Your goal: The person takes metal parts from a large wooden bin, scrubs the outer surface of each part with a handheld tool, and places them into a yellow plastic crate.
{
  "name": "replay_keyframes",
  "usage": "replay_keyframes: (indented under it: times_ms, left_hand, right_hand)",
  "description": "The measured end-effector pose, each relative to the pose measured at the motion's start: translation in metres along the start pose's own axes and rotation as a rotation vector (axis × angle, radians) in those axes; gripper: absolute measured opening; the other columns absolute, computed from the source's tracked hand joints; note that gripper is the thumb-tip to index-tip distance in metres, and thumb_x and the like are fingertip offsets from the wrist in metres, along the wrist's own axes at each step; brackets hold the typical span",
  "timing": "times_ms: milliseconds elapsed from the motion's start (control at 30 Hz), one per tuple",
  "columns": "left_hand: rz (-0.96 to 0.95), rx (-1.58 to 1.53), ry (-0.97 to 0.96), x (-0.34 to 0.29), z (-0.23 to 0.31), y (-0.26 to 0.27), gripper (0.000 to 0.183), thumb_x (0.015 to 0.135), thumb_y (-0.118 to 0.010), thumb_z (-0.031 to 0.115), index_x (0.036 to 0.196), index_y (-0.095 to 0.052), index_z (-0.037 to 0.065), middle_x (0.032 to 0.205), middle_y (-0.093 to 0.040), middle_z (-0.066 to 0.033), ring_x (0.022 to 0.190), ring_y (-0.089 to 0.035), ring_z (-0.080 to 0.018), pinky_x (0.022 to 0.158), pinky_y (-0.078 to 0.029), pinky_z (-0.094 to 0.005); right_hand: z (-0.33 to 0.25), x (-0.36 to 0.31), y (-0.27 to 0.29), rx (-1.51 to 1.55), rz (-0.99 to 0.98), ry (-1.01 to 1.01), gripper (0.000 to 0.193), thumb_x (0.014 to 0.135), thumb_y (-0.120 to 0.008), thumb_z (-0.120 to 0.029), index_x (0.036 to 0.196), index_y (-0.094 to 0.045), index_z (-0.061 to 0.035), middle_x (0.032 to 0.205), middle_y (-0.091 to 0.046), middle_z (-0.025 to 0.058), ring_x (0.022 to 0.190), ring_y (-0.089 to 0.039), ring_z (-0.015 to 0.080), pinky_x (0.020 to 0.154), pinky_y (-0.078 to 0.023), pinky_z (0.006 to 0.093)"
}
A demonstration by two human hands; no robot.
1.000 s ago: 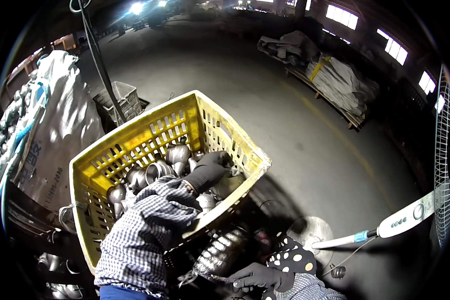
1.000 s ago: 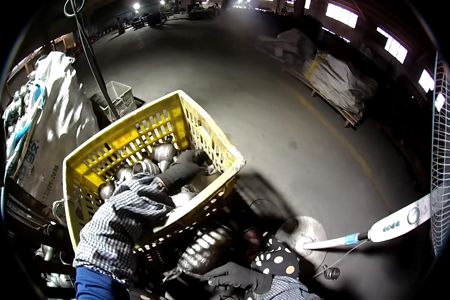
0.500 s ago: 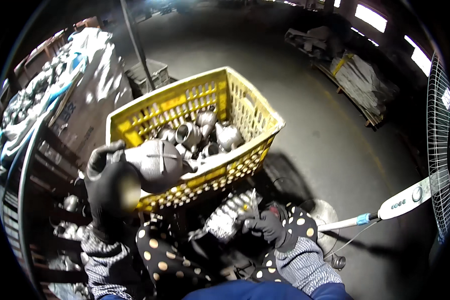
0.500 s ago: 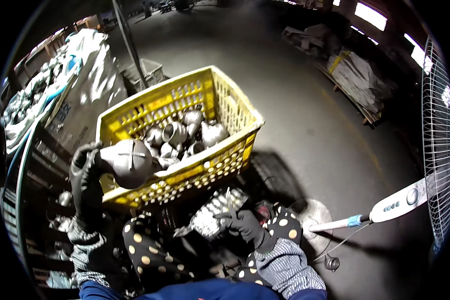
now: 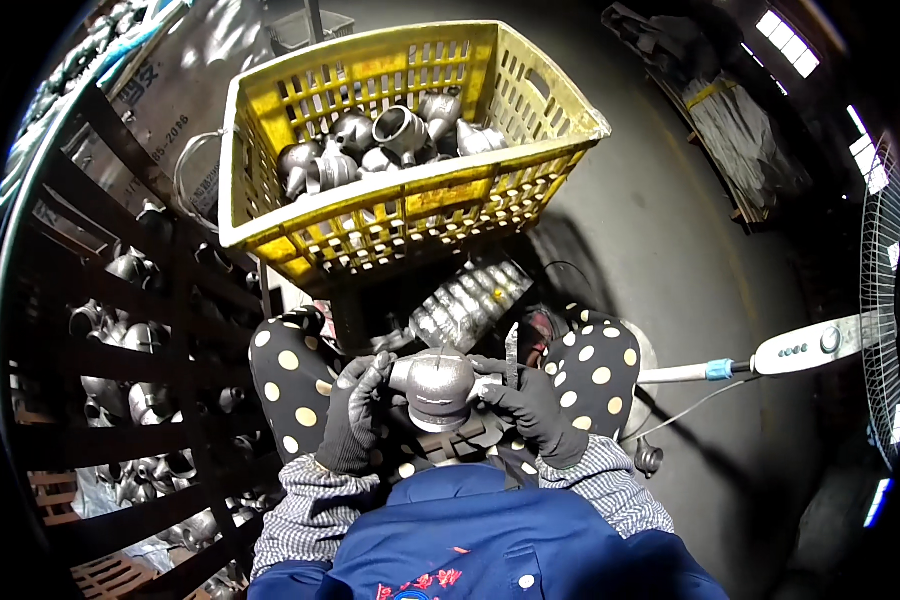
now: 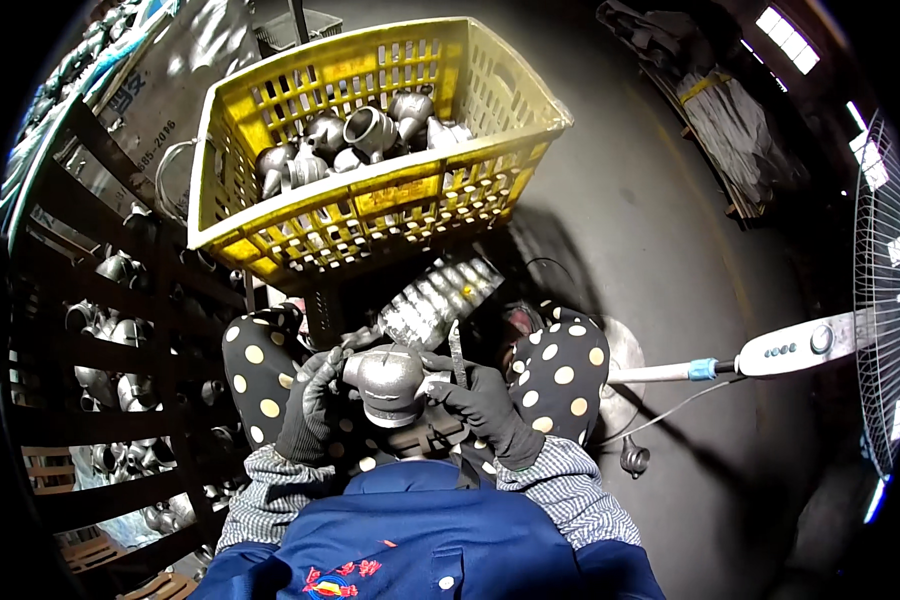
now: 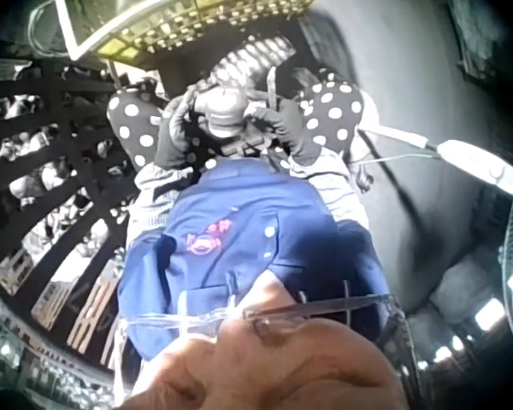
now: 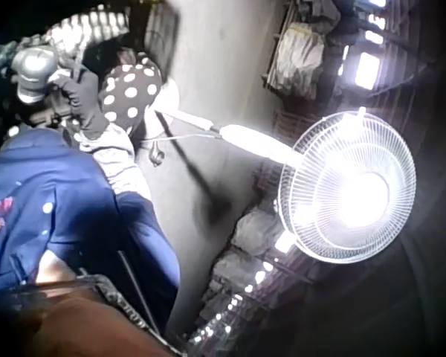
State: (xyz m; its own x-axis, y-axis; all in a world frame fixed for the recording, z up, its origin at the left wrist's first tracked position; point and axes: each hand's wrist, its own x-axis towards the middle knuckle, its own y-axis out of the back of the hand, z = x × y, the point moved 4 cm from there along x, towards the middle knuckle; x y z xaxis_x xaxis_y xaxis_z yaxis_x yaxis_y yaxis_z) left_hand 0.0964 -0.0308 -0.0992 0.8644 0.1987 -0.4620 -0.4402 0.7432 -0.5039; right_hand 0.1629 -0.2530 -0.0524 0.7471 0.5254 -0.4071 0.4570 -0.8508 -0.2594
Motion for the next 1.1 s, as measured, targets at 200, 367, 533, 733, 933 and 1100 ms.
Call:
replay_keyframes:
  times_ms: [200,367,533,733,933,1100]
  left_hand:
    - [-0.117,-0.053,0.02,0.013,-0.02,0.012,0.026,0.095,-0.058,0.02,0.106,-0.058,-0.003,0.097,-0.063,-0.0056,0.088,-0.058,-0.0101,0.079,-0.047,-0.023]
    - [-0.095,0.243,0.081,0.004,0.001,0.0,0.026,0.091,-0.063,0.022,0.101,-0.061,-0.002,0.088,-0.064,-0.0035,0.079,-0.058,-0.0086,0.075,-0.047,-0.0216]
    - [-0.307,0.517,-0.032,0.001,0.004,-0.011,0.031,0.094,-0.06,0.022,0.112,-0.059,-0.002,0.102,-0.065,-0.0036,0.09,-0.057,-0.0068,0.08,-0.045,-0.0209]
    - [-0.656,0.537,-0.212,-0.005,-0.003,-0.028,0.073,0.082,-0.073,0.025,0.14,-0.037,0.002,0.136,-0.046,-0.0091,0.125,-0.045,-0.0184,0.105,-0.036,-0.0313]
    - [-0.636,0.369,-0.174,-0.004,-0.004,-0.032,0.089,0.071,-0.081,0.026,0.143,-0.033,0.002,0.141,-0.041,-0.0105,0.131,-0.04,-0.021,0.109,-0.033,-0.0341]
    - [-0.617,-0.18,0.061,-0.021,0.005,-0.044,0.081,0.073,-0.076,0.023,0.139,-0.035,-0.002,0.135,-0.047,-0.0143,0.123,-0.049,-0.0245,0.106,-0.038,-0.0374]
  right_hand:
    - [0.006,-0.006,-0.002,-0.046,0.099,0.086,0.038,0.088,-0.065,-0.011,0.12,-0.058,0.0066,0.106,-0.066,0.0084,0.094,-0.059,0.0099,0.082,-0.047,0.0226]
    - [-0.008,-0.009,-0.003,-0.147,0.091,0.184,0.033,0.087,-0.066,-0.014,0.113,-0.061,0.0066,0.099,-0.067,0.0062,0.088,-0.059,0.0088,0.079,-0.047,0.0228]
    - [-0.029,-0.01,-0.005,-0.451,0.003,0.284,0.027,0.085,-0.068,-0.016,0.103,-0.065,0.004,0.094,-0.068,0.0068,0.085,-0.06,0.0101,0.078,-0.049,0.0255]
    - [-0.04,-0.003,-0.018,-0.635,-0.096,0.325,0.025,0.083,-0.071,-0.017,0.101,-0.066,0.0005,0.095,-0.069,0.0064,0.087,-0.061,0.0099,0.079,-0.049,0.026]
    - [-0.035,0.005,-0.03,-0.493,-0.058,0.212,0.034,0.084,-0.07,-0.018,0.112,-0.065,0.0011,0.094,-0.069,0.0085,0.083,-0.062,0.0121,0.076,-0.049,0.0262]
    - [-0.044,-0.001,-0.046,-0.063,-0.023,0.012,0.031,0.092,-0.06,-0.015,0.12,-0.062,-0.0028,0.083,-0.065,0.0028,0.066,-0.053,0.004,0.058,-0.042,0.0182]
